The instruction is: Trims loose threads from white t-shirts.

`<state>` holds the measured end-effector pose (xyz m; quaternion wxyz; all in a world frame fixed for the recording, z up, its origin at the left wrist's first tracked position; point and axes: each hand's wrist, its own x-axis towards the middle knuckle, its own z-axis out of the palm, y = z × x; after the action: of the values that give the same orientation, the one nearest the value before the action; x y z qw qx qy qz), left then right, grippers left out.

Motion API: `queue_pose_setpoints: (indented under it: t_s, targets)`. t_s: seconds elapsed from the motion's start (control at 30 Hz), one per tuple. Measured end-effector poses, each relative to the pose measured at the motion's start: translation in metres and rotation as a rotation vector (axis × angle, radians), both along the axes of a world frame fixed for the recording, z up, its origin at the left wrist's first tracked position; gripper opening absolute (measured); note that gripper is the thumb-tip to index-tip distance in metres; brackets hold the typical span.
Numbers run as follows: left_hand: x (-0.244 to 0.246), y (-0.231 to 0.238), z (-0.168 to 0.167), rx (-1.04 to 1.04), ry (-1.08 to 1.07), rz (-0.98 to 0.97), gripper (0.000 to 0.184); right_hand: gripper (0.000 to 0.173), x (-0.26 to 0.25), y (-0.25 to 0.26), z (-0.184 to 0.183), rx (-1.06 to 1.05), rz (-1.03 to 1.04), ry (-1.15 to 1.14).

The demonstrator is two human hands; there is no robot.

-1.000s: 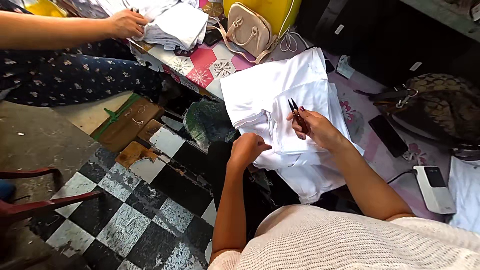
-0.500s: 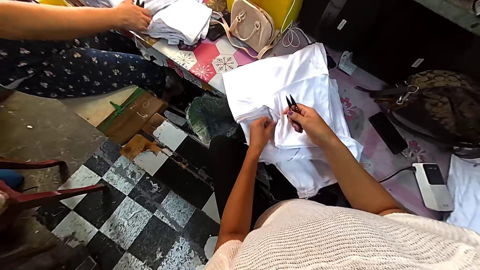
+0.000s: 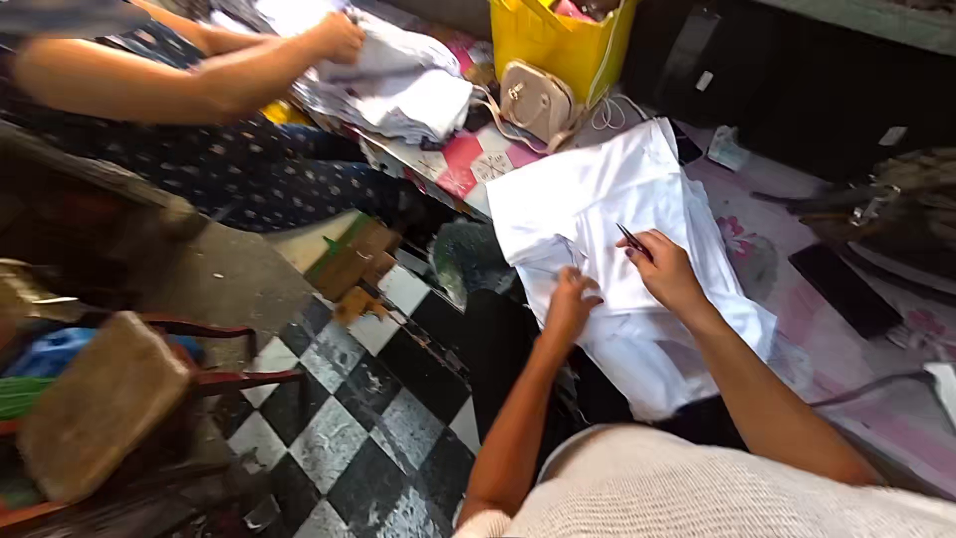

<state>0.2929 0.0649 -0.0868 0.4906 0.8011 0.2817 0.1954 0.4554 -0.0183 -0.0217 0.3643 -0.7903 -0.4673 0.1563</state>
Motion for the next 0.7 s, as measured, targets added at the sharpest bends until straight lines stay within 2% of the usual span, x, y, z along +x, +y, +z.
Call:
queue_pose_setpoints:
  t_s: [0.07, 0.13, 0.2, 0.3, 0.37, 0.4, 0.5, 0.7]
  targets:
    - [-0.016, -0.02, -0.004, -0.024, -0.081, 0.063, 0.01, 0.026, 0.012, 0.002, -0.014, 0.012, -0.07, -0.13]
    - [-0.046, -0.039, -0.015, -0.135, -0.079, 0.072, 0.01, 0.031, 0.027, -0.002, -0.042, -0.047, -0.152, -0.194]
    - [-0.074, -0.056, -0.034, -0.18, 0.04, 0.044, 0.01, 0.033, 0.04, -0.004, -0.065, -0.09, -0.18, -0.14]
    - [-0.1, -0.086, -0.064, 0.017, 0.398, -0.094, 0.012, 0.031, 0.044, -0.003, -0.068, -0.09, -0.184, -0.074]
    - [-0.095, -0.104, -0.067, 0.12, 0.661, -0.235, 0.017, 0.031, 0.045, -0.003, -0.067, -0.087, -0.174, -0.073]
    - [-0.09, -0.107, -0.069, 0.097, 0.707, -0.274, 0.019, 0.031, 0.044, -0.003, -0.066, -0.083, -0.167, -0.068]
    - [-0.085, -0.099, -0.078, 0.03, 0.638, -0.268, 0.019, 0.03, 0.045, -0.005, -0.067, -0.052, -0.154, -0.058]
    - [-0.082, -0.098, -0.077, 0.028, 0.81, -0.266, 0.02, 0.03, 0.045, -0.006, -0.069, -0.04, -0.157, -0.058]
